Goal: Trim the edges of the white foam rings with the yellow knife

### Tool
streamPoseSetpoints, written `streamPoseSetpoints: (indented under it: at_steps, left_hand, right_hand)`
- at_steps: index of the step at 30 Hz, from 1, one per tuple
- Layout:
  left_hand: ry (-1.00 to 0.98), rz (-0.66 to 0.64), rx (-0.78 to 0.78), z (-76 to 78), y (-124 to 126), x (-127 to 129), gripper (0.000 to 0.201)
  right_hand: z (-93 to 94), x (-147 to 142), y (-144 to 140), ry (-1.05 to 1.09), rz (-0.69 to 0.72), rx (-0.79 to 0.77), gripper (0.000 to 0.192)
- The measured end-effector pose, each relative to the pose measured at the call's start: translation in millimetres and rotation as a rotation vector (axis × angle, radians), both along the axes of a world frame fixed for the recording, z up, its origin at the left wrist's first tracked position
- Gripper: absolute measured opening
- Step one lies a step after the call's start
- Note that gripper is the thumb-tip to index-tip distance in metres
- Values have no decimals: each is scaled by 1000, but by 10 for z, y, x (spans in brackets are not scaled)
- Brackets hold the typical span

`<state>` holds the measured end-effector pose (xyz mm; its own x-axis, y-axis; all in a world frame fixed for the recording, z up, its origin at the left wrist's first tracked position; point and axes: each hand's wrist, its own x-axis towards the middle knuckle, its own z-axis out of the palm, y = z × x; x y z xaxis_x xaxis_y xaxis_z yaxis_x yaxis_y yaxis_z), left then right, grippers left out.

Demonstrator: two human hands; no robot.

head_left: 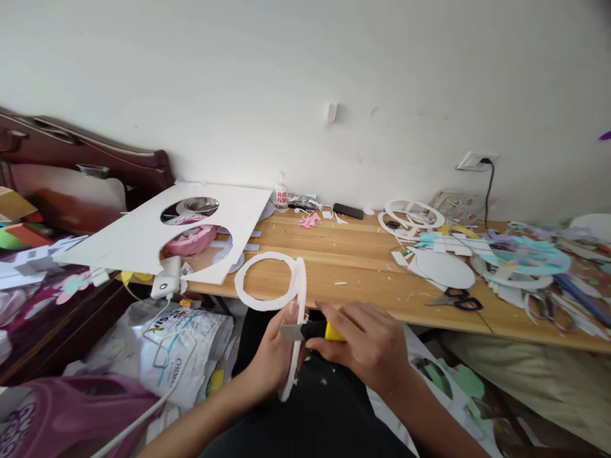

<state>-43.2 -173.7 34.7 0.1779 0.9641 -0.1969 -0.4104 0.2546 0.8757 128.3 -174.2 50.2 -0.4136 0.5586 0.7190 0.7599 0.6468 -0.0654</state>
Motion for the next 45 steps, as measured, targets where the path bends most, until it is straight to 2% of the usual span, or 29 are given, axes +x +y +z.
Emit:
streamPoseSetpoints:
  at_steps: [10,17,24,29,34,38,40,42,45]
  left_hand:
    - [-138,-133,83,-62,-15,33,54]
    - [-43,-123,57,-83,-16,-15,51]
    - [-79,-238,219,-162,-28,-4,47]
    - [-40,-180,102,-155,-56,-11,50]
    - [-4,-258,183,-220,-68,-73,46]
    - [3,-322,188,-288,-39,-115,46]
    - [-89,-378,158,-274,-1,-127,42]
    - [-229,-399,109,-211,47,-126,46]
    - [-339,-278,-33,-59,112,-91,48]
  right_hand:
    - [-99,99,19,-5,-42,22,47]
    - [-58,57,26,-25,-32,50,48]
    - [-11,209,84,-36,-39,96,48]
    - [-6,74,63,-1,-29,65,50]
    - [-15,125,120,10,-72,71,46]
    - [11,124,111,18,-47,68,46]
    - [34,94,92,17,-26,63,48]
    - [50,75,80,22,-12,56,49]
    - [41,77,77,33,5,41,49]
